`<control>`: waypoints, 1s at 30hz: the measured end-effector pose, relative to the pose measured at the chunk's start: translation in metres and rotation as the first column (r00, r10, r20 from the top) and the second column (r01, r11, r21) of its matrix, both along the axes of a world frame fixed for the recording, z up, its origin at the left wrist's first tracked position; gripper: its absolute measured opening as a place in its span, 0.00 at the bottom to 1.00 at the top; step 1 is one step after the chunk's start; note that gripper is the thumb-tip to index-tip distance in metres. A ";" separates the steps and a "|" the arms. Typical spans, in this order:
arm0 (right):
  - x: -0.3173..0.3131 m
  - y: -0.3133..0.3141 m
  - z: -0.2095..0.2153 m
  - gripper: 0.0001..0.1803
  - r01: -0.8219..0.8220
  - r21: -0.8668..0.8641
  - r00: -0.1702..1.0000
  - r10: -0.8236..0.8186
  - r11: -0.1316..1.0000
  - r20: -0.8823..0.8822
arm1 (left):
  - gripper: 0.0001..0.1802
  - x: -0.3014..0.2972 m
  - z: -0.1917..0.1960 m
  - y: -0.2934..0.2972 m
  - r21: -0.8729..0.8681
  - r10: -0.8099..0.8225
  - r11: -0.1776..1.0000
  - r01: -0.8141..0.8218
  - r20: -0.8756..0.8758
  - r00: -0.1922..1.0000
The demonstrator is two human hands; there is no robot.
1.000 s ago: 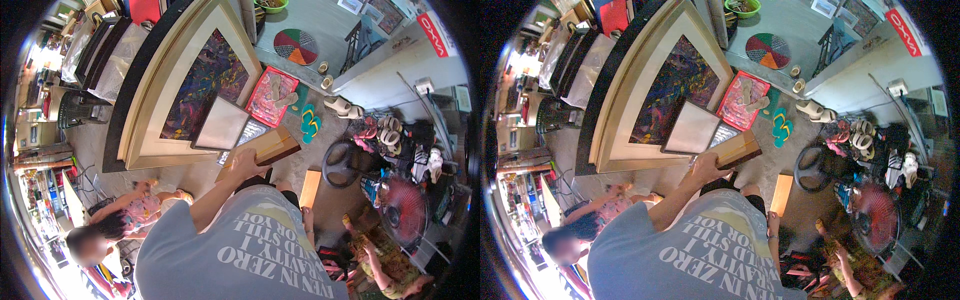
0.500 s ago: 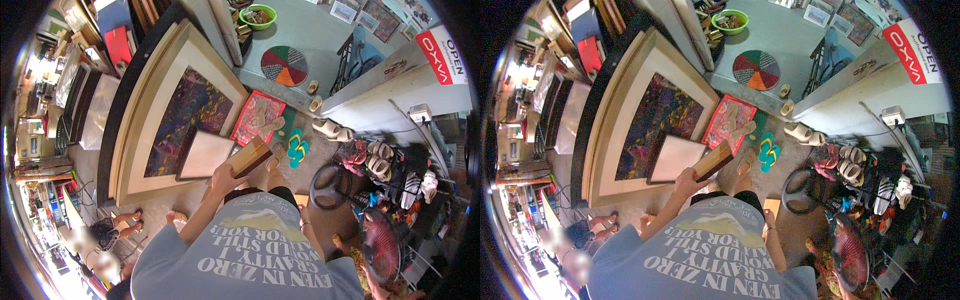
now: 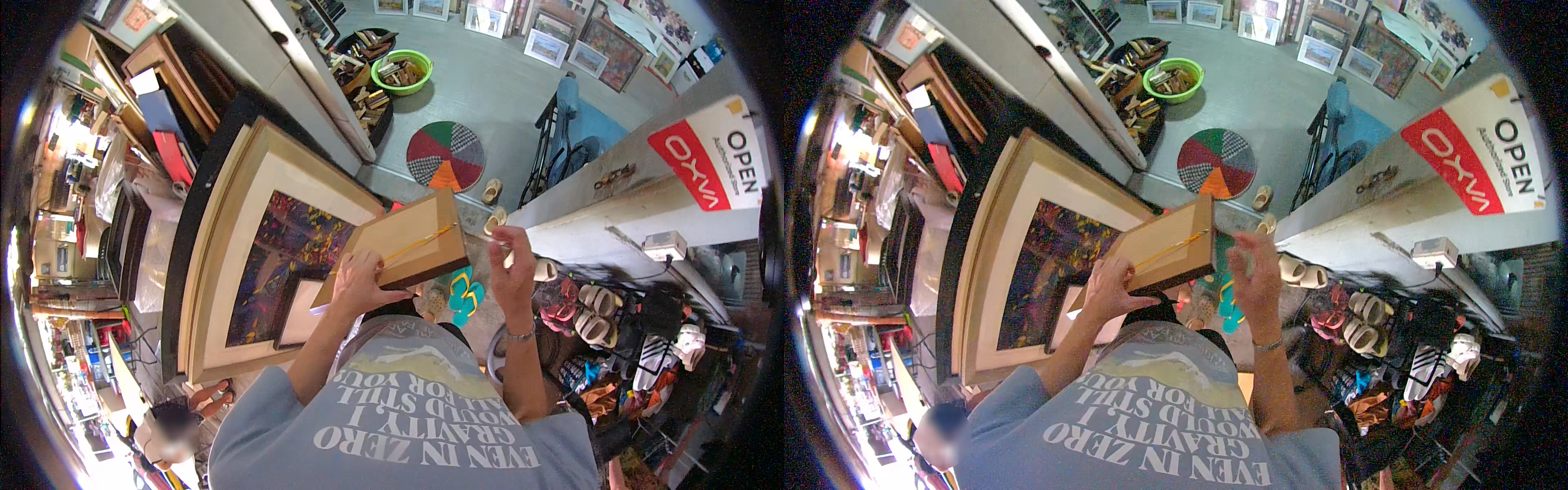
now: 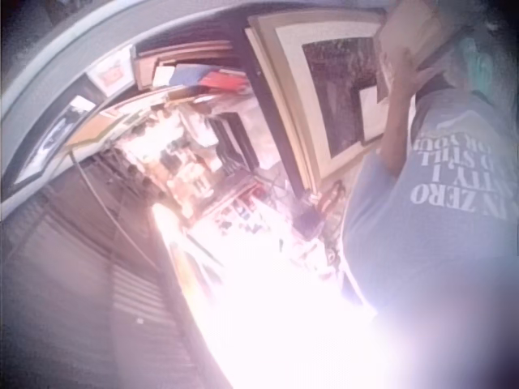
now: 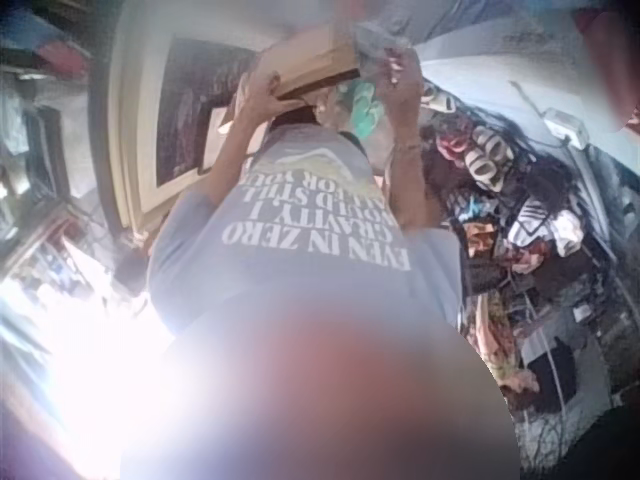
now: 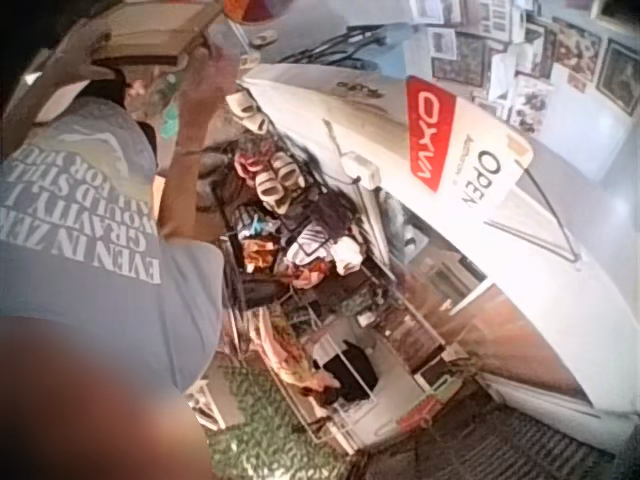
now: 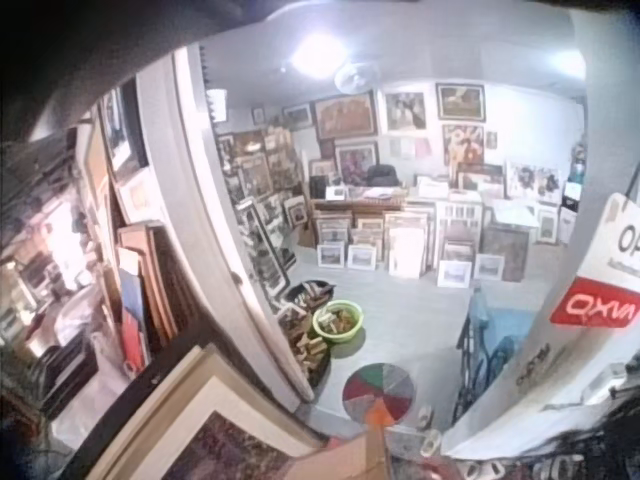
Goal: The person secures a yellow hanging cord to the back of a picture frame using small metal fasteners. They then use a utility knife to trim excess material from the frame's backing and edges. Finally, they lift the completed framed artwork and carry it to a display area.
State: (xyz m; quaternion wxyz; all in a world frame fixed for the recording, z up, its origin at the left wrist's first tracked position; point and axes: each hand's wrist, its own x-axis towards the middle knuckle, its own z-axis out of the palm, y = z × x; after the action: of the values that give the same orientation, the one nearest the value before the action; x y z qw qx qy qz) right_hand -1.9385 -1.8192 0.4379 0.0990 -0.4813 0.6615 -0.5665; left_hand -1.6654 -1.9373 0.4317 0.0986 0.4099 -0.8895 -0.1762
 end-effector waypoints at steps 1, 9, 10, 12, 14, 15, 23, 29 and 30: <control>-0.001 -0.015 0.027 0.18 -0.076 0.007 0.993 0.077 0.997 -0.090 | 0.41 -0.019 0.006 -0.010 0.002 -0.021 1.000 0.021 -0.006 1.000; -0.024 -0.161 0.001 0.35 -0.337 0.535 0.894 0.442 0.775 -0.078 | 0.25 -0.168 -0.021 -0.129 0.188 -0.330 0.926 0.327 -0.015 0.944; -0.039 -0.178 -0.012 0.38 -0.304 0.586 0.900 0.428 0.751 -0.081 | 0.26 -0.191 -0.030 -0.151 0.255 -0.385 0.901 0.350 0.105 0.917; -0.077 -0.217 -0.030 0.40 -0.293 0.637 0.918 0.396 0.713 -0.021 | 0.27 -0.229 -0.046 -0.196 0.289 -0.449 0.868 0.404 0.108 0.887; -0.102 -0.252 -0.037 0.41 -0.273 0.707 0.928 0.373 0.652 0.014 | 0.29 -0.253 -0.054 -0.232 0.255 -0.476 0.840 0.479 -0.074 0.876; -0.117 -0.268 -0.035 0.41 -0.249 0.737 0.929 0.371 0.628 -0.002 | 0.31 -0.263 -0.053 -0.250 0.232 -0.474 0.843 0.486 -0.109 0.874; -0.206 -0.378 0.000 0.41 -0.085 0.746 0.974 0.214 0.661 -0.079 | 0.39 -0.377 -0.001 -0.379 0.349 -0.688 0.706 0.616 0.131 0.714; -0.255 -0.443 0.021 0.48 0.015 0.739 0.975 0.153 0.673 -0.160 | 0.43 -0.423 0.040 -0.467 0.070 -0.667 0.730 0.680 0.293 0.685; -0.266 -0.452 0.021 0.49 0.052 0.728 0.965 0.154 0.683 -0.214 | 0.44 -0.427 0.048 -0.483 -0.038 -0.642 0.731 0.682 0.302 0.705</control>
State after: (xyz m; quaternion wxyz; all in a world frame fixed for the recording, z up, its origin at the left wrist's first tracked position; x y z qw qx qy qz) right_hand -2.2042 -2.2715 0.4588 0.2110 -0.4898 0.8251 -0.1866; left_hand -2.0921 -2.4201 0.4801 -0.0627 0.0742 -0.9923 -0.0767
